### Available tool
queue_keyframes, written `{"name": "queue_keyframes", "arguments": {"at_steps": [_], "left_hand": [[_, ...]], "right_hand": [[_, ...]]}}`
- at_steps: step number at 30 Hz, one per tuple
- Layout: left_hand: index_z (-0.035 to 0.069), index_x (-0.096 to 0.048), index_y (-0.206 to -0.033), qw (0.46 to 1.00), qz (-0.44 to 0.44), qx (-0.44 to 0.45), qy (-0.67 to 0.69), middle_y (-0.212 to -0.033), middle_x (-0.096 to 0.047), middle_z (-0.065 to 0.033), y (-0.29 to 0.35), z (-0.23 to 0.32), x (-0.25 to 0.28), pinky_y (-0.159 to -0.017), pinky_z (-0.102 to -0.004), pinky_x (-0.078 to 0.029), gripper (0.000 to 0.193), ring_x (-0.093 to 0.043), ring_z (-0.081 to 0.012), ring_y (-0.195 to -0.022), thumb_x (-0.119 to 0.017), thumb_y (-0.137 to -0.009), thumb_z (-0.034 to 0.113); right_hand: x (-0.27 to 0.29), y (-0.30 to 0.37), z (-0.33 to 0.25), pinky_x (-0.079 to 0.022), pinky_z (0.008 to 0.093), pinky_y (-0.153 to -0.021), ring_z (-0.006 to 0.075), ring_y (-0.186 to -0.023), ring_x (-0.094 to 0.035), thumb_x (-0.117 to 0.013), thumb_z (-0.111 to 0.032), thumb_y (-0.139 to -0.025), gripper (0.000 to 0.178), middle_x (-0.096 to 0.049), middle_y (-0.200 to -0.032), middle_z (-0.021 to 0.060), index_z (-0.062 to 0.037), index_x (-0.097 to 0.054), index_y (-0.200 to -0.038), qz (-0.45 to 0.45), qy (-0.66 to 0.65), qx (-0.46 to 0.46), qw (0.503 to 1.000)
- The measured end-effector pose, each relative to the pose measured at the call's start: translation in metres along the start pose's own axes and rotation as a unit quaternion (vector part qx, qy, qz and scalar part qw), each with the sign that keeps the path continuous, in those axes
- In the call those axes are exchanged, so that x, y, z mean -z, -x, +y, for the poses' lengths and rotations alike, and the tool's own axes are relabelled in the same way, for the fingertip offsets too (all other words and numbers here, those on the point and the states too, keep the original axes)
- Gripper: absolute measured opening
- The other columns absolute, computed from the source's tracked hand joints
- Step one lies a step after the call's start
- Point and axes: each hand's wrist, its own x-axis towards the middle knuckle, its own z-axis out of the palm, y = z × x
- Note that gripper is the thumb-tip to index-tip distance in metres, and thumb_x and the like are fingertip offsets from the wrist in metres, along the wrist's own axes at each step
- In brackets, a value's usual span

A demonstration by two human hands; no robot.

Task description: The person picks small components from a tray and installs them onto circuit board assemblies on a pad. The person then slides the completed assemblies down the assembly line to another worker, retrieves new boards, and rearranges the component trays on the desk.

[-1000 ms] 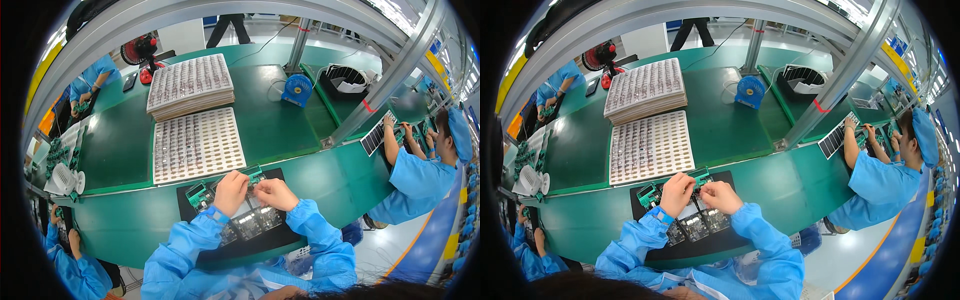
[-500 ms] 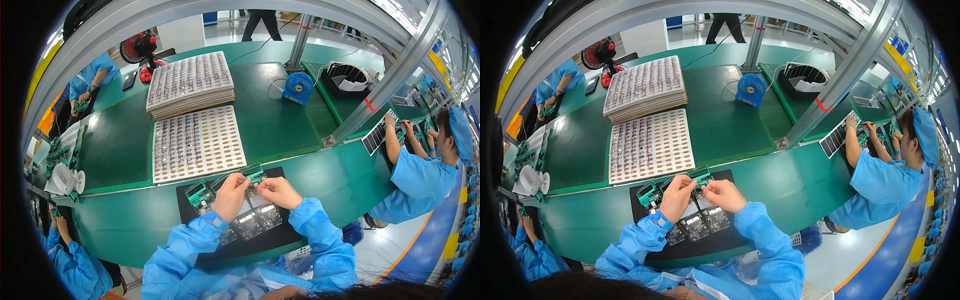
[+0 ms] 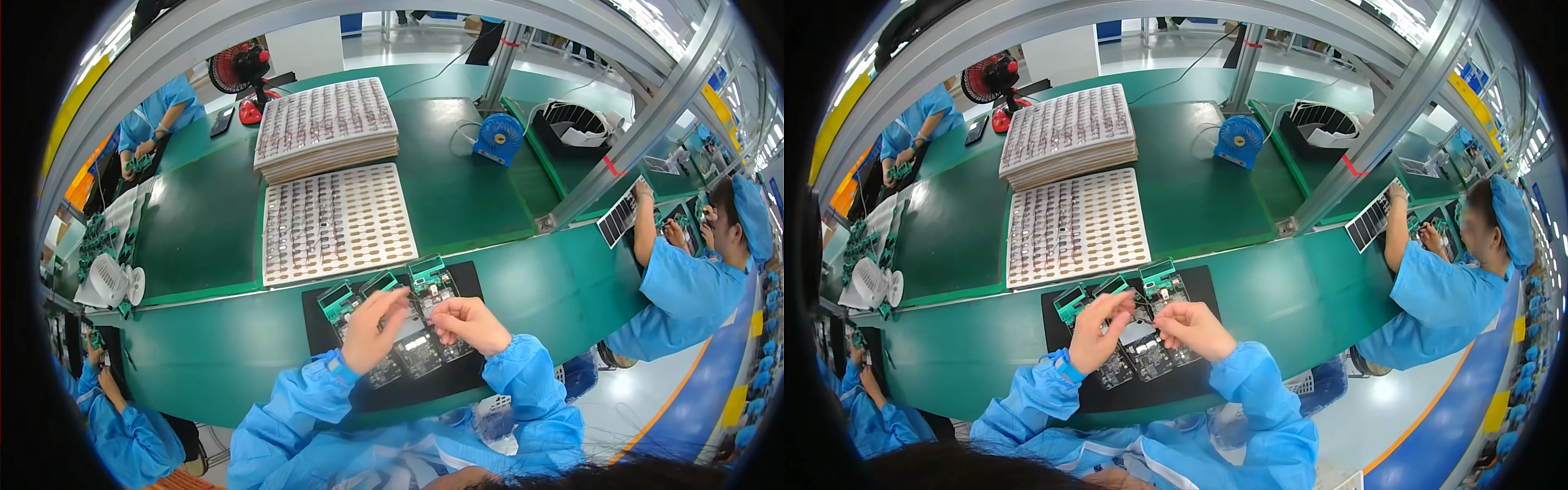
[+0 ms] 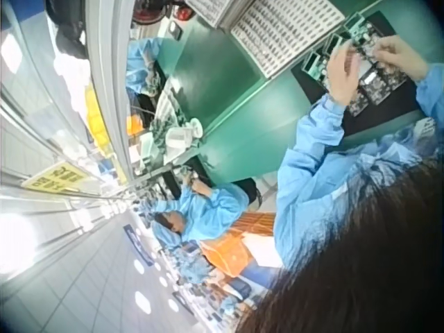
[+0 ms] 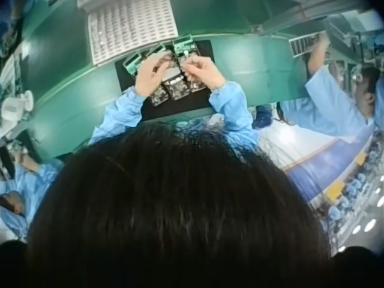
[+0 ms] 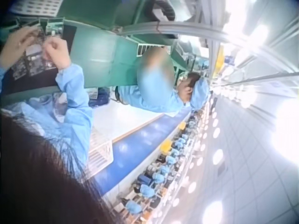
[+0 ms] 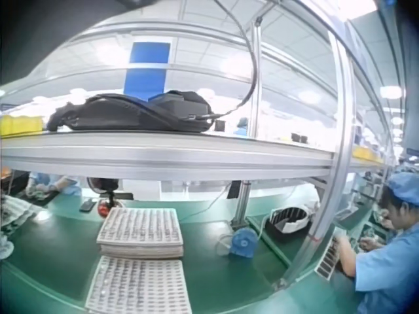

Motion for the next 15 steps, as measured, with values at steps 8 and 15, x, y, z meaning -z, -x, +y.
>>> {"name": "queue_keyframes", "arguments": {"at_steps": [8,15], "left_hand": [[0.000,-0.069,-0.095,0.997,0.044,0.061,0.016,-0.087,-0.063,-0.0075,0.017,-0.018,0.023,-0.067,-0.0264,-0.051,0.014,-0.063,-0.0145,-0.078,-0.066,-0.082,-0.003],[0.003,-0.065,-0.089,0.972,0.118,-0.054,-0.194,-0.078,-0.058,-0.0081,0.009,-0.030,0.019,-0.063,-0.0355,-0.046,0.014,-0.055,-0.0257,-0.072,-0.068,-0.076,0.002]], "right_hand": [[-0.046,-0.022,0.011,-0.047,0.0222,-0.054,0.0067,-0.061,-0.059,-0.060,-0.016,-0.093,0.014,-0.062,-0.069,0.0013,-0.0026,-0.061,-0.089,0.044,0.080,0.081,0.993],[-0.059,-0.039,0.017,-0.046,0.0365,-0.054,0.0270,-0.062,-0.061,-0.063,-0.015,-0.087,0.015,-0.061,-0.070,0.0138,-0.0013,-0.057,-0.083,0.129,0.379,0.221,0.889]]}}
